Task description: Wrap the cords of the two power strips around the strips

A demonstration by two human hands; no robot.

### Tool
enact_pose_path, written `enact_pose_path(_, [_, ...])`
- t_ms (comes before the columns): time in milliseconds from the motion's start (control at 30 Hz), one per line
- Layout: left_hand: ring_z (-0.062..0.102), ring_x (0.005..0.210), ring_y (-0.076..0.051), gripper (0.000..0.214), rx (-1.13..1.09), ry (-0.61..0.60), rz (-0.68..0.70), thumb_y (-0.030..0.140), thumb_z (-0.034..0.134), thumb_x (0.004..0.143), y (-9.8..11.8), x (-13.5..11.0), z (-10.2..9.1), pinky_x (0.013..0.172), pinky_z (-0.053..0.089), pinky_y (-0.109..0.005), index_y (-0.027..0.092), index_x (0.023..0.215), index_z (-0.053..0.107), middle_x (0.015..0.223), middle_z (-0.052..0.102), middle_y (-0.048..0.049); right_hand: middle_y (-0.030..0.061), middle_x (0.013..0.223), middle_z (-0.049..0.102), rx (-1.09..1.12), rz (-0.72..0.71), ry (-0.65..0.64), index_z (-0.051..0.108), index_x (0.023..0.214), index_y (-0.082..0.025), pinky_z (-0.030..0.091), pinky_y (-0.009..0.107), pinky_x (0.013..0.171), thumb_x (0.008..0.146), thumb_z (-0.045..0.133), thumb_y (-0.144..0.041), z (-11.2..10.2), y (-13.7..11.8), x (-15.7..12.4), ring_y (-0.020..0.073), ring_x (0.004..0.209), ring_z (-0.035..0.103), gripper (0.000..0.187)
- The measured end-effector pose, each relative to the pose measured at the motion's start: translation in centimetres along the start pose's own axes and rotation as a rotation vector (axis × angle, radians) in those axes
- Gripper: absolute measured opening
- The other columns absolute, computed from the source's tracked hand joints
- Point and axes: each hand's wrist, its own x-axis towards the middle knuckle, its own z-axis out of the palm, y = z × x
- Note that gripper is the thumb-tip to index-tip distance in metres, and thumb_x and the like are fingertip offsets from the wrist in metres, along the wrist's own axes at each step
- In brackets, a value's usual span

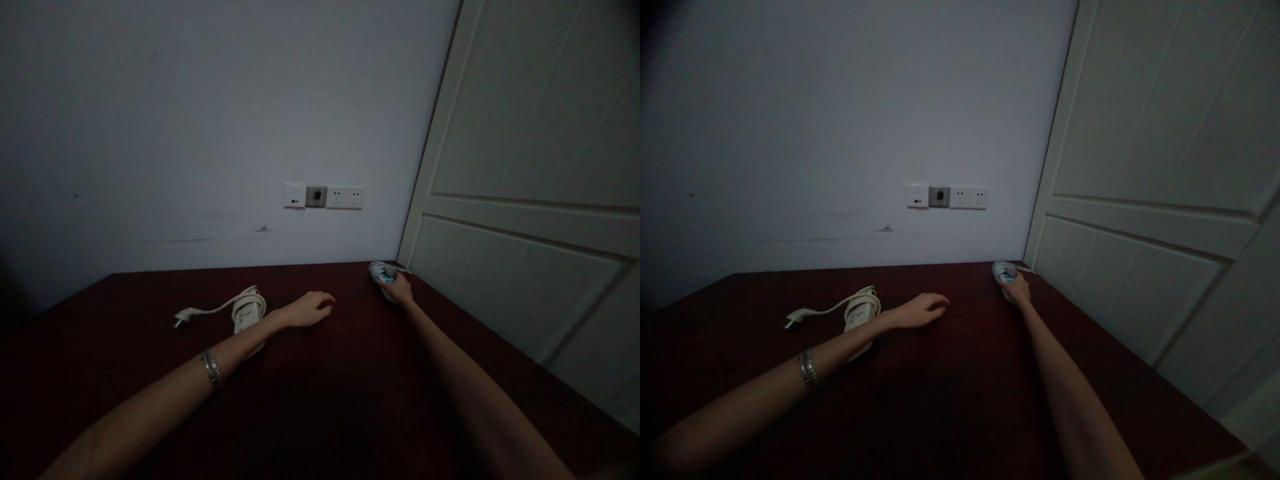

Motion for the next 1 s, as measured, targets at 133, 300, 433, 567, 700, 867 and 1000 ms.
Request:
enact_pose_path(133, [0.058, 0.104, -0.019, 0.033, 0.004, 0.125, 0.0, 0.024, 0.046, 0.084, -0.8, -1.2, -1.9, 0.094, 0.042, -0.031, 0.012, 0.111, 0.061, 0.113, 0.064, -0.0103, 0.0204, 0.125, 0.055, 0.013, -0.032, 0.013, 0.044, 0.132, -0.011, 0.043, 0.041, 0.091, 0.072, 0.061, -0.04, 0.5, -1.2, -1.8, 0.0344, 0.116, 0.051, 0.069])
enact_pose_path(300, [0.058, 0.104, -0.02, 0.031, -0.047, 0.383, -0.174, 0.02, 0.047, 0.08, -4.0, -3.4, -5.6, 0.095, 0.042, -0.033, 0.015, 0.106, 0.064, 0.111, 0.065, -0.0074, 0.0154, 0.126, 0.056, 0.064, -0.186, -0.062, 0.041, 0.135, -0.013, 0.043, 0.038, 0.091, 0.071, 0.062, -0.039, 2.1, -4.6, -5.2, 0.0315, 0.115, 0.053, 0.072])
enact_pose_path(433, [0.059, 0.102, -0.02, 0.032, -0.193, 0.577, -0.38, 0.018, 0.046, 0.077, -7.1, -6.5, -8.3, 0.094, 0.043, -0.033, 0.013, 0.102, 0.066, 0.107, 0.067, -0.008, 0.0145, 0.129, 0.054, 0.105, -0.352, -0.165, 0.043, 0.134, -0.011, 0.04, 0.032, 0.093, 0.07, 0.064, -0.034, 4.0, -8.3, -8.9, 0.0291, 0.115, 0.052, 0.072])
enact_pose_path(567, [0.062, 0.095, -0.019, 0.037, -0.281, 0.63, -0.539, 0.019, 0.042, 0.077, -9.8, -10.1, -9.7, 0.079, 0.05, -0.03, 0.01, 0.106, 0.063, 0.106, 0.066, -0.0111, 0.0119, 0.128, 0.055, 0.116, -0.463, -0.263, 0.044, 0.134, -0.013, 0.041, 0.031, 0.092, 0.068, 0.065, -0.032, 6.0, -11.7, -12.9, 0.0273, 0.113, 0.054, 0.072])
enact_pose_path(700, [0.064, 0.083, -0.02, 0.036, -0.291, 0.571, -0.613, 0.021, 0.043, 0.075, -11.8, -13.4, -10.1, 0.065, 0.051, -0.029, 0.009, 0.101, 0.064, 0.098, 0.068, -0.0125, 0.0091, 0.126, 0.057, 0.1, -0.498, -0.325, 0.042, 0.136, -0.019, 0.043, 0.033, 0.089, 0.069, 0.063, -0.035, 7.8, -14.1, -16.0, 0.0268, 0.11, 0.056, 0.072])
enact_pose_path(867, [0.062, 0.084, -0.02, 0.03, -0.272, 0.481, -0.615, 0.023, 0.053, 0.07, -12.9, -16.5, -10.1, 0.068, 0.049, -0.027, 0.01, 0.093, 0.067, 0.095, 0.068, -0.0105, 0.0095, 0.124, 0.058, 0.053, -0.496, -0.35, 0.04, 0.137, -0.022, 0.045, 0.034, 0.087, 0.069, 0.062, -0.035, 9.1, -15.6, -17.7, 0.0274, 0.111, 0.056, 0.073])
enact_pose_path(1000, [0.061, 0.08, -0.017, 0.03, -0.317, 0.385, -0.555, 0.031, 0.06, 0.07, -12.8, -17.6, -10.0, 0.069, 0.047, -0.026, 0.012, 0.092, 0.068, 0.09, 0.069, -0.0073, 0.0112, 0.124, 0.058, 0.016, -0.483, -0.354, 0.038, 0.138, -0.02, 0.045, 0.034, 0.086, 0.07, 0.06, -0.036, 9.2, -15.8, -18.2, 0.0276, 0.111, 0.056, 0.073])
